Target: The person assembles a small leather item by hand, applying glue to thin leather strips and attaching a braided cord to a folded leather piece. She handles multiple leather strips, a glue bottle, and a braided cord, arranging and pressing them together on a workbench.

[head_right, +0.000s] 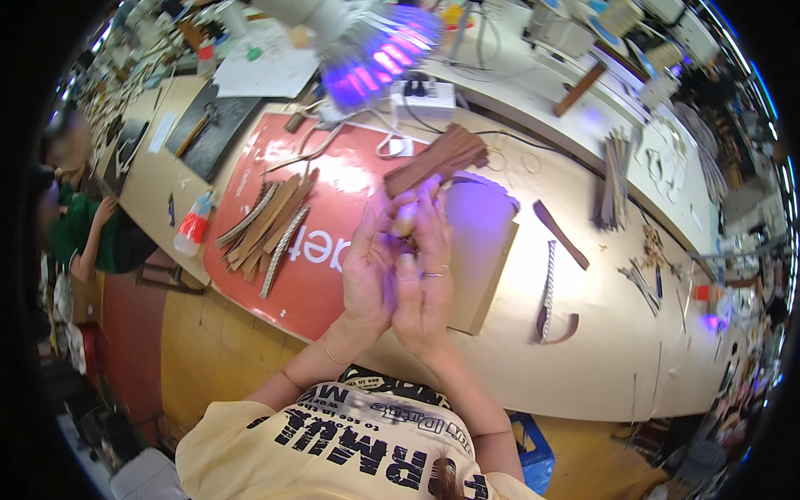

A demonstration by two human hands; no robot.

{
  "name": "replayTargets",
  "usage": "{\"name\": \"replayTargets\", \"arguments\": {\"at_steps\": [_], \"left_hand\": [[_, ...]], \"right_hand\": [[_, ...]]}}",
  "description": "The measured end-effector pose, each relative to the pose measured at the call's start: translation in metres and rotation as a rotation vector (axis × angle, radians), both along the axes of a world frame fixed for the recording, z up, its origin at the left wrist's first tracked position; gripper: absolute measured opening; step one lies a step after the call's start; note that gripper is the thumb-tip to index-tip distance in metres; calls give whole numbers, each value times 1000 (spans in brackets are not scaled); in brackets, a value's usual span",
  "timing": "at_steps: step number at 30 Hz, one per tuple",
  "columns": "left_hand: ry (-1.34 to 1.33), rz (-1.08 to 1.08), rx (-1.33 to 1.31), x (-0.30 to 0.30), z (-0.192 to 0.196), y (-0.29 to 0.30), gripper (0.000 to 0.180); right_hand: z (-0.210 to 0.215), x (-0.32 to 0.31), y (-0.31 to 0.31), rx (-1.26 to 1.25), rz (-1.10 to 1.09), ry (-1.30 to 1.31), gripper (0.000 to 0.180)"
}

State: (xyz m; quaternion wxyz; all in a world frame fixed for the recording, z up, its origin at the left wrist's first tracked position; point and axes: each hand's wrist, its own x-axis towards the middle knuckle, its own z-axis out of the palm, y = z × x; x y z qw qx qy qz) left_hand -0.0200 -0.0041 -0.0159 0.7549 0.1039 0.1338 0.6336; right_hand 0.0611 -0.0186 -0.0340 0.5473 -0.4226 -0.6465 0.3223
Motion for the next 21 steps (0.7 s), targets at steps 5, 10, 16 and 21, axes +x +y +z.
{"name": "replayTargets", "arguments": {"at_steps": [5, 10, 16, 21], "left_hand": [[408, 34, 50, 24, -14, -10, 22], [584, 2, 254, 73, -19, -52, 58], [625, 36, 367, 82, 9, -37, 103], [693, 46, 404, 102, 10, -30, 105]], "right_hand": [[3, 9, -7, 17, -141, 4, 50], [15, 66, 15, -67, -138, 219, 48], [25, 80, -16, 146, -9, -7, 57], [37, 100, -40, 128, 1, -127, 64]]}}
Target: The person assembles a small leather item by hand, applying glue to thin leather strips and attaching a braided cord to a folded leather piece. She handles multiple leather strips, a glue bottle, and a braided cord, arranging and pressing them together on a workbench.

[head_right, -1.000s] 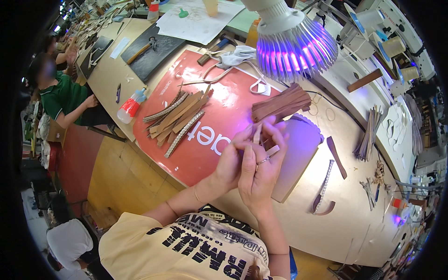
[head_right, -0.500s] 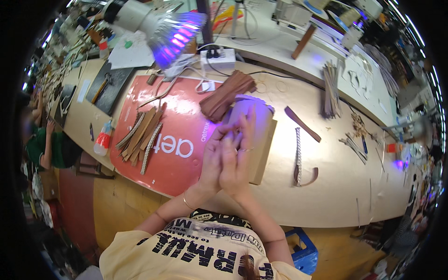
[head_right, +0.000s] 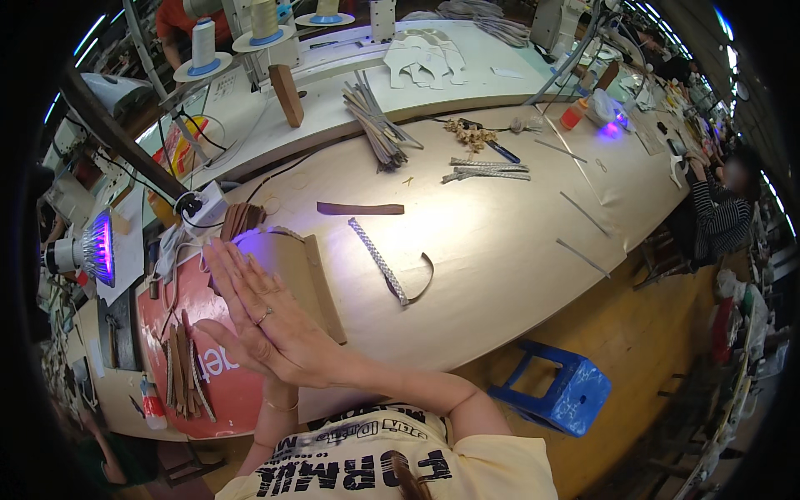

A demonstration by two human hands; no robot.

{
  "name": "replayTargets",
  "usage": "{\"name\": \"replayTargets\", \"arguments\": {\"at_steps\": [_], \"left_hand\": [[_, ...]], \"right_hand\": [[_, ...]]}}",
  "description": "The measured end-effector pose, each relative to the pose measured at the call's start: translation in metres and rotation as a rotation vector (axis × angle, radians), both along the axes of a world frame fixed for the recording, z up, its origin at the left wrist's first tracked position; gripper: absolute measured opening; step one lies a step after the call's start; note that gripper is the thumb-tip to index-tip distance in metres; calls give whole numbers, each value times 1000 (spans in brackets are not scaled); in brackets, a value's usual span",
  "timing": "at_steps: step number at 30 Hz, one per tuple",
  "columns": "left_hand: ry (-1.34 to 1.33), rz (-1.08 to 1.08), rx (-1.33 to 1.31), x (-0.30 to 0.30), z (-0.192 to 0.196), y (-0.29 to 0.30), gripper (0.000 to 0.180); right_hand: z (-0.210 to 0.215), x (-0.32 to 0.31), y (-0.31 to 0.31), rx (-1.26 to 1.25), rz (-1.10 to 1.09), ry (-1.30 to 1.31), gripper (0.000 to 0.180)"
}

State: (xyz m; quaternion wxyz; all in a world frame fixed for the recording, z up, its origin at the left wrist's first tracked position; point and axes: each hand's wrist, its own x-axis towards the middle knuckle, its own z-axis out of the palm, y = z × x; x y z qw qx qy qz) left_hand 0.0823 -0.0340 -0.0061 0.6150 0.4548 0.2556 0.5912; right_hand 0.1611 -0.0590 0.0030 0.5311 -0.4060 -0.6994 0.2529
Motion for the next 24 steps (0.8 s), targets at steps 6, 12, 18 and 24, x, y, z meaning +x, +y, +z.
{"name": "replayTargets", "arguments": {"at_steps": [6, 12, 18, 24], "left_hand": [[183, -233, 377, 59, 2, -35, 109], [163, -116, 316, 60, 25, 25, 112], [642, 371, 770, 51, -4, 18, 100], [939, 506, 821, 48, -22, 35, 84]], "right_hand": [[6, 59, 33, -80, -11, 574, 72], [-12, 21, -12, 119, -180, 352, 63], [-30, 46, -23, -260, -11, 722, 36], [-47, 93, -24, -574, 8, 536, 30]]}}
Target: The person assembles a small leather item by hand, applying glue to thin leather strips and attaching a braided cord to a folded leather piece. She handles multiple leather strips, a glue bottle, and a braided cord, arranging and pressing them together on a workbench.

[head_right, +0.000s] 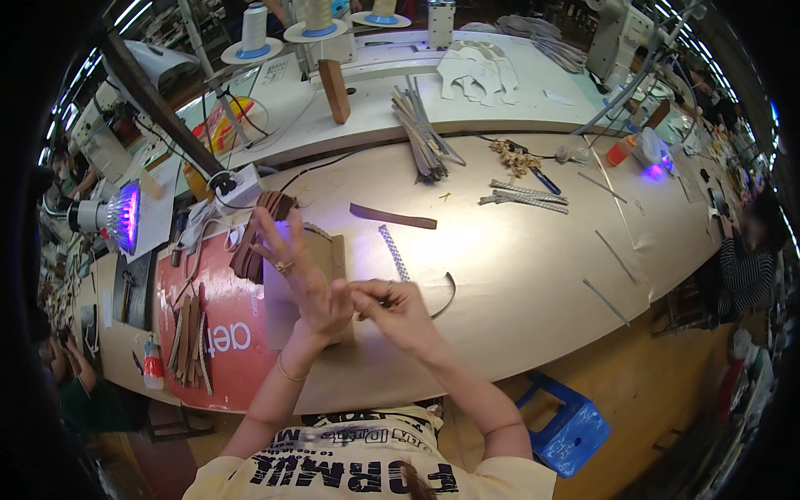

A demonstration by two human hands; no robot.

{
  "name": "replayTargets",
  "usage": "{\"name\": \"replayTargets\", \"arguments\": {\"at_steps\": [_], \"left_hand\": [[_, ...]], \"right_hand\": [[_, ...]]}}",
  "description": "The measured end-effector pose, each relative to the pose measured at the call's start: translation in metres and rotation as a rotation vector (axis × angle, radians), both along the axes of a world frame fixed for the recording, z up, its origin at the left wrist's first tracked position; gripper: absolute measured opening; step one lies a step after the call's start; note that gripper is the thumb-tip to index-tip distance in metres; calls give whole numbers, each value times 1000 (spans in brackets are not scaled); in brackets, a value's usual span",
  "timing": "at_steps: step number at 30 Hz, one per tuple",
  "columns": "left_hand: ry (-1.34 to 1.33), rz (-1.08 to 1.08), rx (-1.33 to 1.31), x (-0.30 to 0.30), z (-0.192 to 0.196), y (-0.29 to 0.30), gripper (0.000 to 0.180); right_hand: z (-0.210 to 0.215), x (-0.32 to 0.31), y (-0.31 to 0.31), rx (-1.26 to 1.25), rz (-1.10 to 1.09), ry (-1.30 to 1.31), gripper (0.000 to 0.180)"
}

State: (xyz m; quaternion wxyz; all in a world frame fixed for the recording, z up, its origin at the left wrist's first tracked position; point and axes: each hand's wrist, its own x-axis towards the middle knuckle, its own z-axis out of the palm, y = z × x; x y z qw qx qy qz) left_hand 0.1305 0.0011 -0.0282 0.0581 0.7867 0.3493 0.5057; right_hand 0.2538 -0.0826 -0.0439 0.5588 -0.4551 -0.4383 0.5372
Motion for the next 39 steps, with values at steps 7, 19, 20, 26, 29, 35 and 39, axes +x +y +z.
{"name": "replayTargets", "arguments": {"at_steps": [7, 19, 20, 26, 29, 35, 39], "left_hand": [[345, -53, -286, -63, 7, -20, 64], [488, 97, -447, -108, -30, -56, 64], [491, 98, -420, -108, -30, -56, 64], [546, 132, -394, -111, -23, -58, 59], [416, 4, -237, -107, -19, -67, 60], [-168, -499, -877, -54, -30, -79, 60], [-14, -473, -811, -5, -56, -72, 56]], "right_hand": [[-24, 187, 93, 81, -860, -686, 42], [-32, 179, 111, -292, -536, -1415, 46], [-31, 148, 94, -391, -372, -1131, 50], [-45, 46, 36, -352, -53, -1253, 57], [-43, 51, 33, -382, -100, -1003, 50], [-7, 53, 10, -270, -138, 193, 28], [-4, 51, -13, -224, -109, 425, 29]]}}
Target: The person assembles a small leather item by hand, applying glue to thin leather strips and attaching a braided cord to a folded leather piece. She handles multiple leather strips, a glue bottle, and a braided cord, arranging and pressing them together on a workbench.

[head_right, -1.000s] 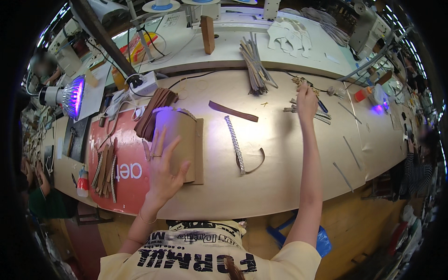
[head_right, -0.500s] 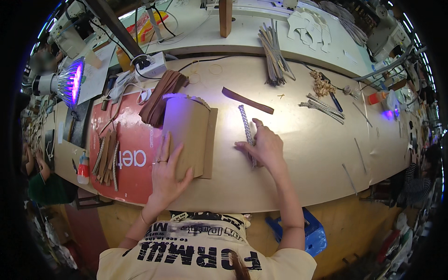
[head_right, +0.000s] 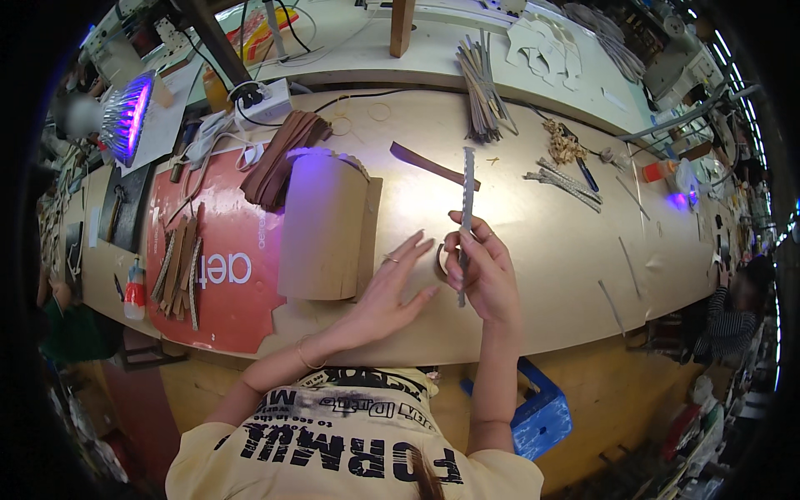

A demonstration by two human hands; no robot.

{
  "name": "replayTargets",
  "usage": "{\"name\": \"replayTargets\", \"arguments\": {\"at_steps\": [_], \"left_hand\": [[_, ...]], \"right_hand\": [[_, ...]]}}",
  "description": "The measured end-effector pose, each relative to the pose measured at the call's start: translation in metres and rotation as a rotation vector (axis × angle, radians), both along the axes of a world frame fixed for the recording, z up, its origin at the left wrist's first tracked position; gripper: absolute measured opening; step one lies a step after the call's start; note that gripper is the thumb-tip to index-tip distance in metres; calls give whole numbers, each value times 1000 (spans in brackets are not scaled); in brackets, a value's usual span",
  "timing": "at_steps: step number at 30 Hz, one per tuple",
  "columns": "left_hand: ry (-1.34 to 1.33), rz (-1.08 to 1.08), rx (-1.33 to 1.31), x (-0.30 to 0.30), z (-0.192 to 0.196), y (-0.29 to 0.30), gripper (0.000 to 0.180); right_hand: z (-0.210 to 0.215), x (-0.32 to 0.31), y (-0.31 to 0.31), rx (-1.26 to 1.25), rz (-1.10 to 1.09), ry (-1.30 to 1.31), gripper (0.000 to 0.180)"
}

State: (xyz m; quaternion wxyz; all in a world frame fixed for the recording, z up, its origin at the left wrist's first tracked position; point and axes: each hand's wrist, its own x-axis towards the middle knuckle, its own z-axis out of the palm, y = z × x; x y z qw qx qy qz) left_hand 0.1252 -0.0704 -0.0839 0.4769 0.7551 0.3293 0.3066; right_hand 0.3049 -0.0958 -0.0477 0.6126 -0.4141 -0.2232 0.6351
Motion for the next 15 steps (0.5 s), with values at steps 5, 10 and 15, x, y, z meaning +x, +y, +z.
{"name": "replayTargets", "arguments": {"at_steps": [5, 10, 15], "left_hand": [[261, -227, 321, 3, -6, -2, 43], [1, -281, 63, -74, 32, -14, 36], [-205, 303, -211, -205, 72, -16, 26]], "right_hand": [[-31, 53, -16, -176, -316, -1354, 34], [-75, 98, -22, -232, -147, -2077, 43], [-82, 62, -40, 408, -90, -2023, 48]]}}
